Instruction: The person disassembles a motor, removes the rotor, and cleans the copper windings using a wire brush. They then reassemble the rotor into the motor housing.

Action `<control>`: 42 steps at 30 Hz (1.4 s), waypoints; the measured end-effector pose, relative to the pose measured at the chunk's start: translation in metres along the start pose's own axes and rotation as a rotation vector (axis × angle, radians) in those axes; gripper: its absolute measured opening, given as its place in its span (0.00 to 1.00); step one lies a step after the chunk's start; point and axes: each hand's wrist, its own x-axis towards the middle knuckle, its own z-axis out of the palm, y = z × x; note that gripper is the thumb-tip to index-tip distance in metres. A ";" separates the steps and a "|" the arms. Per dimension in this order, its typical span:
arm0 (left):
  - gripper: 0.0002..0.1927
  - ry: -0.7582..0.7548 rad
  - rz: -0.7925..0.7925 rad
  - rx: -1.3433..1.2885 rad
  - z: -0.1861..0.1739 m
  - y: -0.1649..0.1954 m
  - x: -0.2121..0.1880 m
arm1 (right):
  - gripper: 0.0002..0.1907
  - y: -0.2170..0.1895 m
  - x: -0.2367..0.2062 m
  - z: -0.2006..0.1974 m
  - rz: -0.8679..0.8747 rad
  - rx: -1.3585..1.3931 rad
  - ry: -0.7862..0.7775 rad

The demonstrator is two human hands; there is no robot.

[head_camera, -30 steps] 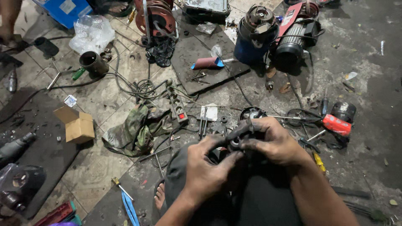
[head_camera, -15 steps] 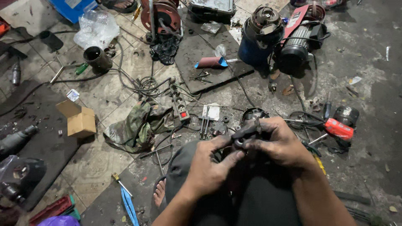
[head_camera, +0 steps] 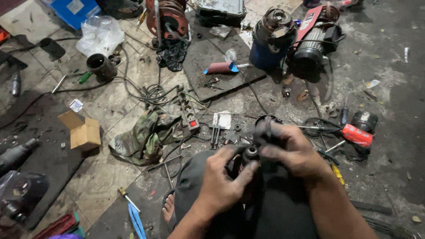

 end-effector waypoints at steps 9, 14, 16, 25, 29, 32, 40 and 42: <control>0.15 -0.097 -0.001 -0.083 -0.005 -0.004 0.004 | 0.23 -0.014 0.015 0.008 -0.018 0.332 0.039; 0.12 -0.100 -0.006 -0.104 -0.006 -0.002 0.005 | 0.22 -0.008 0.017 0.014 0.013 0.359 0.057; 0.12 -0.101 -0.028 -0.096 -0.006 0.000 0.007 | 0.22 -0.007 0.019 0.013 -0.025 0.309 0.036; 0.15 -0.105 0.020 -0.104 -0.005 0.001 0.007 | 0.20 -0.006 0.019 0.009 -0.059 0.075 0.033; 0.17 -0.106 -0.057 -0.137 -0.004 -0.002 0.005 | 0.19 -0.005 0.013 0.008 -0.041 0.071 0.043; 0.17 -0.125 -0.069 -0.112 -0.004 -0.006 0.005 | 0.17 -0.012 0.009 0.016 -0.171 -0.034 0.112; 0.20 -0.394 -0.240 -0.266 -0.020 -0.024 0.018 | 0.15 -0.041 0.005 0.003 -0.172 -0.561 -0.024; 0.21 -0.486 -0.260 -0.264 -0.025 -0.031 0.024 | 0.17 -0.033 0.006 -0.003 -0.118 -0.597 -0.098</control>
